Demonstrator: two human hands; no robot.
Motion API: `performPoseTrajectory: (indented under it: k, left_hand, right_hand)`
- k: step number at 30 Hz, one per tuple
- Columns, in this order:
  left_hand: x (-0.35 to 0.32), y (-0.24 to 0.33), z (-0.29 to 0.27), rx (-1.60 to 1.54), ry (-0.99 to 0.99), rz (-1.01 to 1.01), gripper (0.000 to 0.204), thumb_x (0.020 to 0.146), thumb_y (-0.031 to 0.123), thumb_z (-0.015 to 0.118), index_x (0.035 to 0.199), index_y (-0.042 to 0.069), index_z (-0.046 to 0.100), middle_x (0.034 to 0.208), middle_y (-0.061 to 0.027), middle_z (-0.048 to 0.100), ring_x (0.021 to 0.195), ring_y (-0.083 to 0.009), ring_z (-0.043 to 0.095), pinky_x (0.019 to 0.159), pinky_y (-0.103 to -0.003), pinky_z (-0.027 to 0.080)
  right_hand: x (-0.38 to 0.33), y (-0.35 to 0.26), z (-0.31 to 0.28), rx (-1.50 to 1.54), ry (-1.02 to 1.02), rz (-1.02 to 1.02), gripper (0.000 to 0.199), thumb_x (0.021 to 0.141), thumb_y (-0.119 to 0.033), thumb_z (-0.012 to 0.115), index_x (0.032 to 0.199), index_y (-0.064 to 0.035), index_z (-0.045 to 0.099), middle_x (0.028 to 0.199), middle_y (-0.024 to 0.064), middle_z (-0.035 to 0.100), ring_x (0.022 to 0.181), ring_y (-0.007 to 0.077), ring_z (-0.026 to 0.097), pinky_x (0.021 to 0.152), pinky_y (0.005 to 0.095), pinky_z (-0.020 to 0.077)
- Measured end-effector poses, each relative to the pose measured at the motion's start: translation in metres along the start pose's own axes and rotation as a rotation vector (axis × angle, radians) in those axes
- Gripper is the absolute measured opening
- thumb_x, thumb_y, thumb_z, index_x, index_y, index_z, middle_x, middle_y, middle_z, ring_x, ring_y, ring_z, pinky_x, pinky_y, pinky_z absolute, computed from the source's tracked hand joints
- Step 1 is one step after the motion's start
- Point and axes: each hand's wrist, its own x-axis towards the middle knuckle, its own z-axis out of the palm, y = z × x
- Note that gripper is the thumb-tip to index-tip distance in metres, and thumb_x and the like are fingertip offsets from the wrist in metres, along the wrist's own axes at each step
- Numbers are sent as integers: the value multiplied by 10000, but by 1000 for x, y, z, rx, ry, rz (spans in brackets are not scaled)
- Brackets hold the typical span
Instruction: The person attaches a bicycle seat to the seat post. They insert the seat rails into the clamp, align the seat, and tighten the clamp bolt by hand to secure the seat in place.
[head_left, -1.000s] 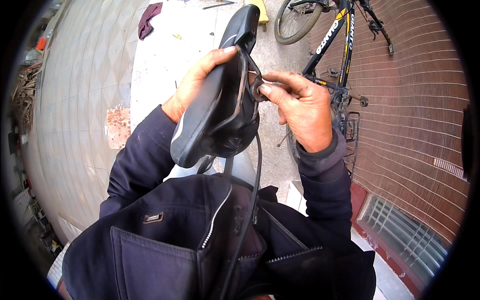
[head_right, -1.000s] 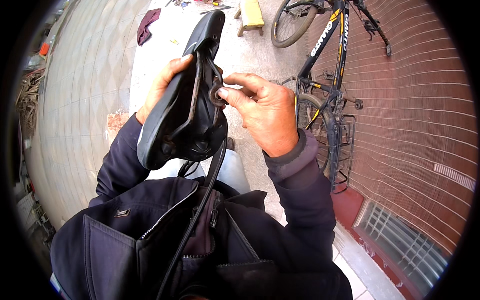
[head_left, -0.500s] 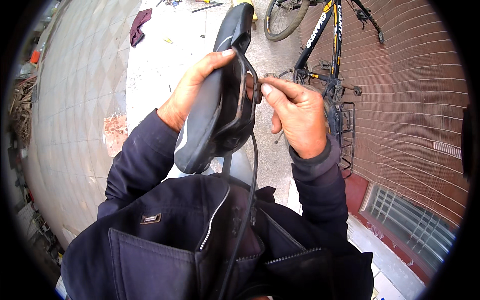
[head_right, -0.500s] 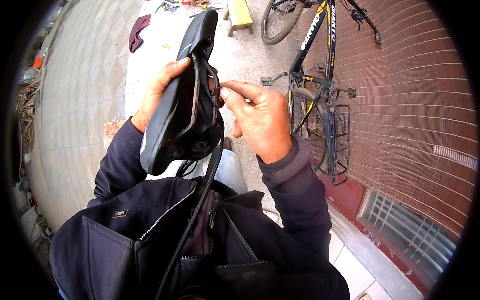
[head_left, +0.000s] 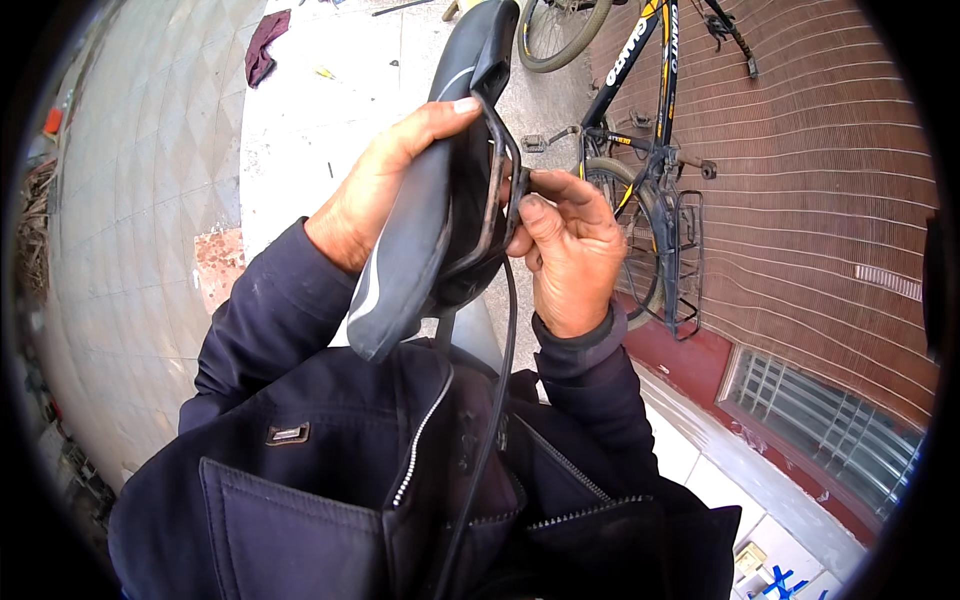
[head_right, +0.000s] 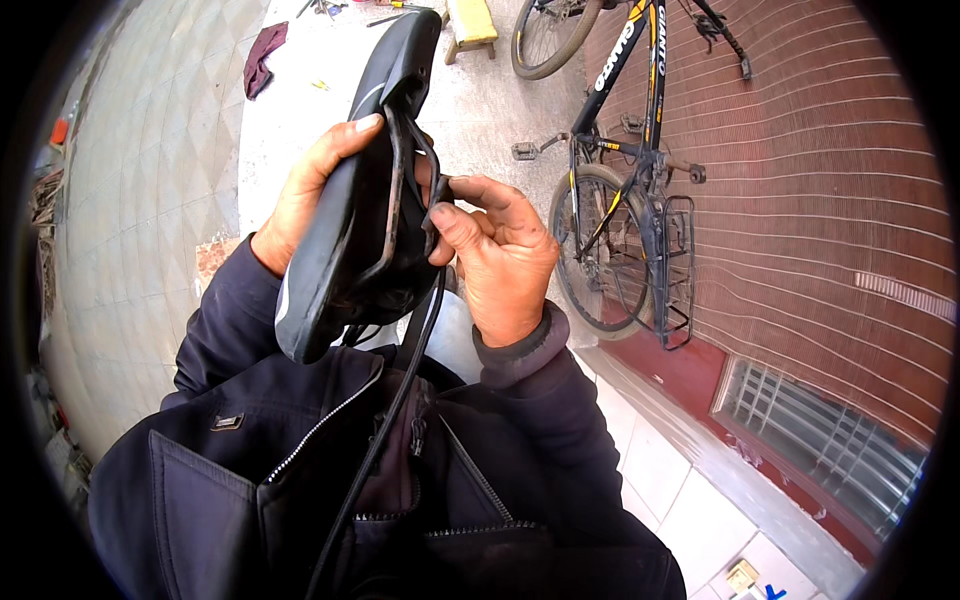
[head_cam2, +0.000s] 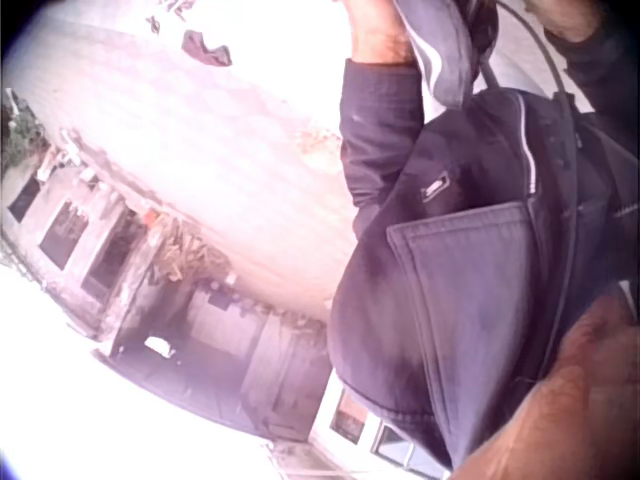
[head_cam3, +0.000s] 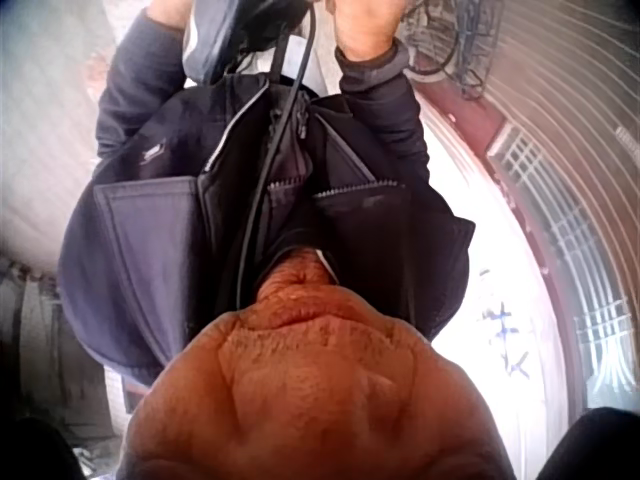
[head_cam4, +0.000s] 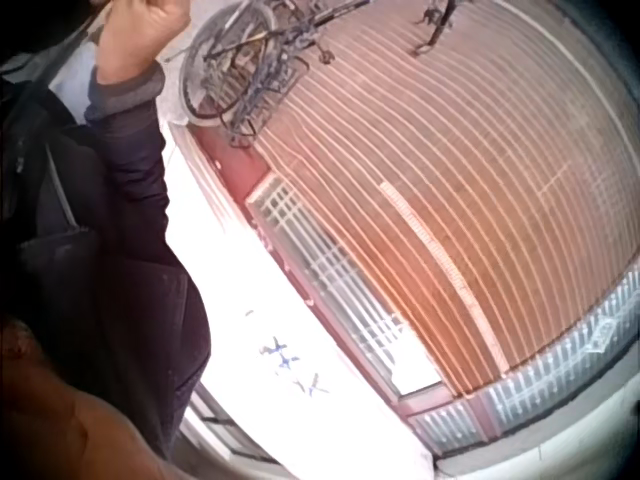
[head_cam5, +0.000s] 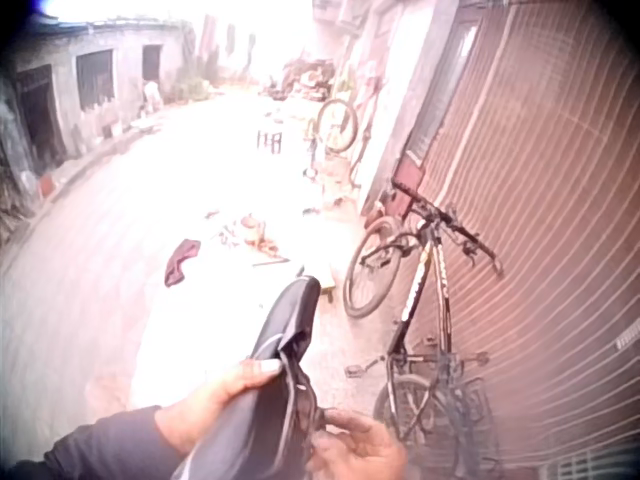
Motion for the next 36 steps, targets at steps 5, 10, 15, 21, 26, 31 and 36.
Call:
performPoseTrajectory:
  k: [5, 10, 15, 21, 26, 31, 36]
  left_hand:
    - [-10, 5, -1, -37, -18, 14, 330, 899, 329, 597, 946, 2, 593, 828, -122, 642, 703, -192, 632, 672, -291, 526]
    - [-15, 4, -3, -68, -3, -30, 312, 895, 325, 608, 928, 15, 593, 801, -94, 623, 691, -168, 618, 648, -282, 515]
    - [-19, 2, -6, 34, -21, 1, 359, 909, 369, 559, 936, 13, 598, 822, -84, 615, 716, -160, 610, 668, -276, 512]
    - [-23, 2, -8, 207, -89, 54, 469, 921, 443, 479, 1045, 4, 588, 898, -88, 616, 805, -157, 610, 740, -279, 508]
    - [-21, 1, -10, 285, -144, 78, 565, 890, 446, 500, 1195, -30, 518, 929, -95, 615, 853, -166, 611, 776, -289, 505]
    - [-14, -2, -4, 260, -174, 117, 603, 890, 433, 497, 1244, -54, 480, 937, -104, 615, 849, -177, 616, 782, -290, 509]
    - [-7, -5, -4, 134, -185, 143, 414, 901, 334, 564, 1115, -20, 578, 895, -117, 663, 773, -161, 653, 722, -270, 531]
  right_hand:
    - [-11, 9, 0, 43, -29, 61, 263, 882, -66, 647, 1142, -35, 620, 953, 94, 682, 593, 44, 557, 387, 137, 335]
    - [-14, 10, 3, 88, -60, 88, 267, 902, -88, 628, 1161, -29, 607, 1001, 114, 675, 616, 43, 546, 374, 134, 329]
    - [-21, 3, 8, -3, -22, 122, 333, 871, -80, 672, 1176, 19, 583, 814, 63, 655, 594, 53, 544, 414, 156, 343]
    - [-27, -4, 7, -52, -10, 168, 318, 858, -100, 691, 1134, 35, 610, 879, 74, 659, 543, 50, 507, 408, 165, 356]
    - [-32, -16, 7, -170, 33, 110, 298, 831, -77, 718, 1097, 30, 637, 849, 54, 656, 501, 41, 477, 428, 172, 374]
    - [-35, -16, 9, -336, 155, -12, 305, 809, -58, 734, 1097, -3, 650, 869, 48, 652, 518, 26, 472, 428, 174, 387]
    - [-34, -12, 6, -425, 175, -96, 309, 794, -66, 746, 1085, -9, 663, 898, 39, 639, 536, 27, 485, 433, 182, 390]
